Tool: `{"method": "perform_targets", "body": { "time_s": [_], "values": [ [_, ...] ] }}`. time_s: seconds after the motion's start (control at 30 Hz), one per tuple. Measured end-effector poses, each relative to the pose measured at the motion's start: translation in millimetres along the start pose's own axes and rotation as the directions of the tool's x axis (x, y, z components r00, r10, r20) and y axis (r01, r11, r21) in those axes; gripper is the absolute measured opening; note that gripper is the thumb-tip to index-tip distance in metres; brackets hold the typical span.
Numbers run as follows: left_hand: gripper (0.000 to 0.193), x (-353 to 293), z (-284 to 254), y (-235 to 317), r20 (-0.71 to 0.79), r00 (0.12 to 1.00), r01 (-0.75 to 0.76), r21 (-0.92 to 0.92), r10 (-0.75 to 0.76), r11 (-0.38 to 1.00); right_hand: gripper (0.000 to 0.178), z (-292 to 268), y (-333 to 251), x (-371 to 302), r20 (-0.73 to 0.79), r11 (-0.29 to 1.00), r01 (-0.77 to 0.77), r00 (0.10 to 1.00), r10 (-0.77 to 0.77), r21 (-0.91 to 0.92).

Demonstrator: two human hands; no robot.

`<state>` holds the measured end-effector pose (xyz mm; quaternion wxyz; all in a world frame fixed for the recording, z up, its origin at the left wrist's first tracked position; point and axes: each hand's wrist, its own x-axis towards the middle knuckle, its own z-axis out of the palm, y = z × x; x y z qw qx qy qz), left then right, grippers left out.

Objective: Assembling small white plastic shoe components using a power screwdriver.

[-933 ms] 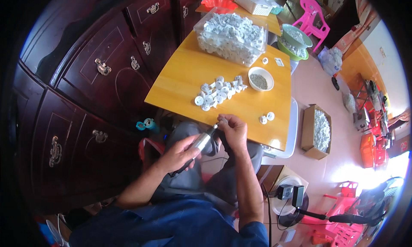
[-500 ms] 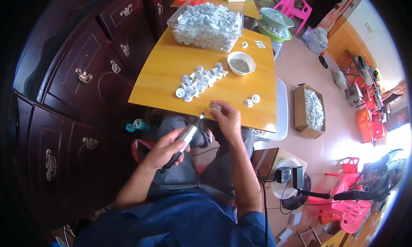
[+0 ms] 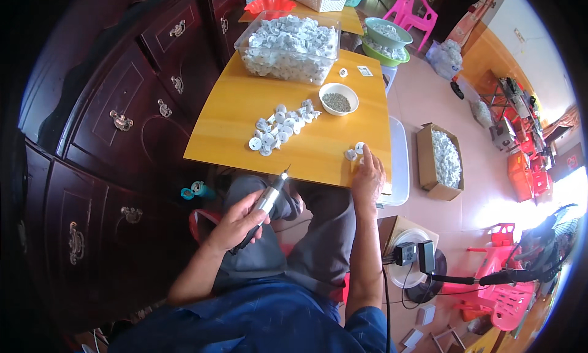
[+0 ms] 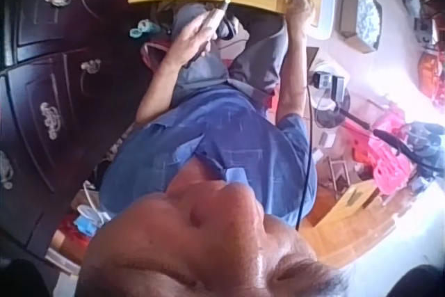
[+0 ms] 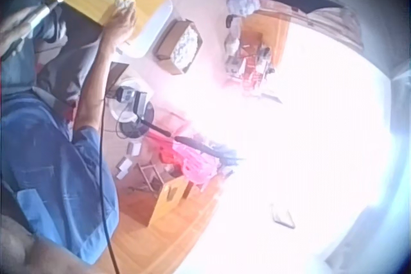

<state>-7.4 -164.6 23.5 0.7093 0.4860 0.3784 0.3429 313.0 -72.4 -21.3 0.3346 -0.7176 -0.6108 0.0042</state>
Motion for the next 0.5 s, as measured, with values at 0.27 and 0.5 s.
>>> {"method": "perform_targets", "body": {
  "time_s": [0.27,0.5],
  "values": [
    [0.056,0.2,-3.9,-1.0,-0.021,1.000,-0.016,0.006,0.016,1.000,0.039,-7.0,-2.4,43.1,-0.190,0.998,0.055,0.981,-0.049,0.027],
    [0.058,0.3,-6.6,-2.1,-0.031,0.999,0.008,0.030,-0.007,1.000,0.024,9.8,-60.5,135.9,0.193,0.989,0.148,0.971,-0.142,-0.018]
  ]
}}
